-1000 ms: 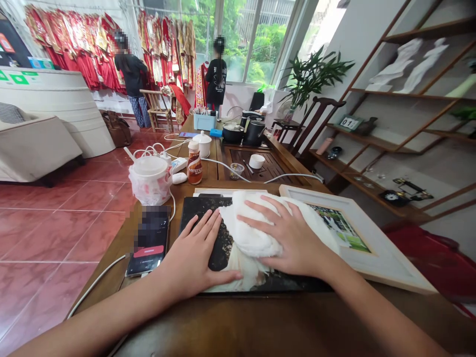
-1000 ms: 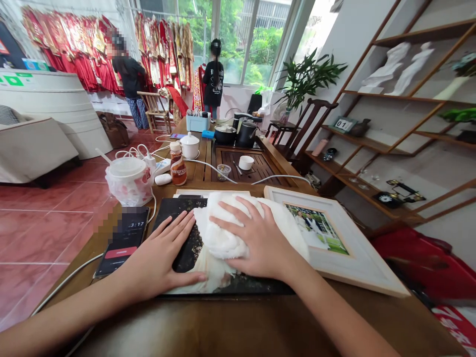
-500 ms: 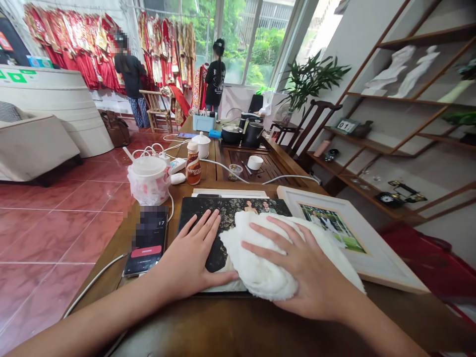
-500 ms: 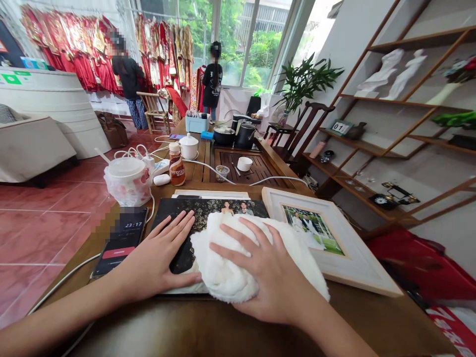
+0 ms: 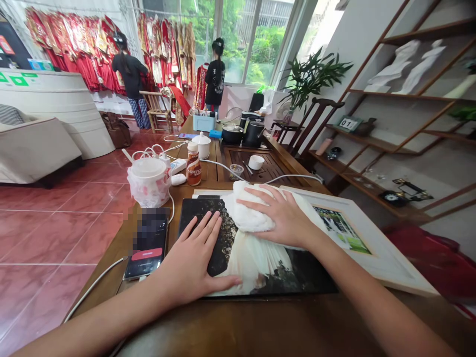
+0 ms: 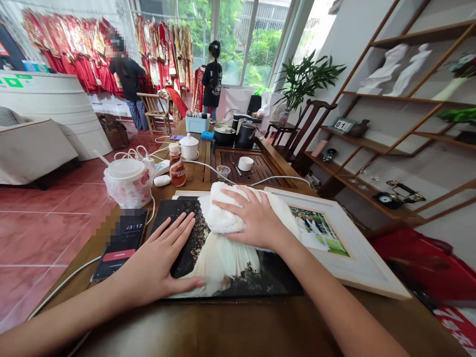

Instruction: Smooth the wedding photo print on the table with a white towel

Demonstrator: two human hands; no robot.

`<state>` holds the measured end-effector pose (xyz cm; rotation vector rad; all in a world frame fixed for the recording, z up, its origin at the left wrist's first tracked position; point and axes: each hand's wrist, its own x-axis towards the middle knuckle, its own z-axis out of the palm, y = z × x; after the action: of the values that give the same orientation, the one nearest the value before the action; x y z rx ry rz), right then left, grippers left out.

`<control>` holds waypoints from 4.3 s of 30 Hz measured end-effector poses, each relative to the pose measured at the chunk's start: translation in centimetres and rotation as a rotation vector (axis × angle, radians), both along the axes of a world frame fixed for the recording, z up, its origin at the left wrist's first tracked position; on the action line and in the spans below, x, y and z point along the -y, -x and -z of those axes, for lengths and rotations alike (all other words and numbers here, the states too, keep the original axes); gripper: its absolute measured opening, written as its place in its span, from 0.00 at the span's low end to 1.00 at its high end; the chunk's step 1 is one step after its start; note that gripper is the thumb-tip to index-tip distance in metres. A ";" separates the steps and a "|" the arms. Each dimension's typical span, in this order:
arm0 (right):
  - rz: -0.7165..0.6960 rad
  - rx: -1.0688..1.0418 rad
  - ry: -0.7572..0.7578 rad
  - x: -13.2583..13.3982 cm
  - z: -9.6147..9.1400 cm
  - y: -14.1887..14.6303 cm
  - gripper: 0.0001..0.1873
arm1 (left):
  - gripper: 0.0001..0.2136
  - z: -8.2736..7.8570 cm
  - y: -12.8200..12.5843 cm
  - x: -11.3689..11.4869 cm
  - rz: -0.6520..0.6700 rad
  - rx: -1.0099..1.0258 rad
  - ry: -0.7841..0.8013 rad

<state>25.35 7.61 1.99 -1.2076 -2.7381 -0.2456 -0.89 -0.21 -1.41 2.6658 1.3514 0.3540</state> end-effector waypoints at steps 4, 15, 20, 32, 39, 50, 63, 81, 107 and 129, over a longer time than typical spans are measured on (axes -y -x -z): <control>-0.029 0.003 -0.028 0.6 0.1 0.0 0.37 | 0.52 0.0 -0.2 0.1 -0.031 0.013 0.002; -0.029 0.056 -0.005 9.0 1.0 -1.7 0.48 | 0.50 0.3 -0.1 0.1 -0.031 0.047 -0.037; -0.023 0.073 -0.001 10.3 1.1 -2.3 0.46 | 0.50 0.4 0.0 0.1 0.000 0.052 -0.043; 0.061 -0.024 -0.055 2.0 0.7 -3.3 0.37 | 0.50 0.2 0.2 -0.1 0.022 0.035 -0.036; 0.097 -0.042 -0.107 -0.9 0.7 -3.1 0.35 | 0.51 0.2 0.2 0.0 0.004 0.014 -0.005; 0.076 0.018 -0.108 4.4 1.2 -3.3 0.39 | 0.53 -0.2 0.0 0.1 -0.034 0.032 0.015; 0.128 0.050 -0.155 10.5 1.7 -4.7 0.41 | 0.51 -0.2 -0.8 1.3 -0.107 -0.068 -0.037; 0.120 0.017 -0.070 2.4 1.1 -5.0 0.34 | 0.25 -2.7 -0.3 1.5 -0.091 0.038 -0.178; 0.001 -0.004 -0.037 1.4 -0.4 -0.9 0.35 | 0.40 -1.9 0.1 0.4 0.190 0.074 0.027; -0.097 0.016 -0.004 10.2 1.5 0.6 0.48 | 0.53 0.6 -1.0 1.0 0.027 0.083 -0.090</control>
<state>24.75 -2.56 0.52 -1.0720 -2.7989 -0.2502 0.15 -1.17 -2.02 2.7048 1.3034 0.5280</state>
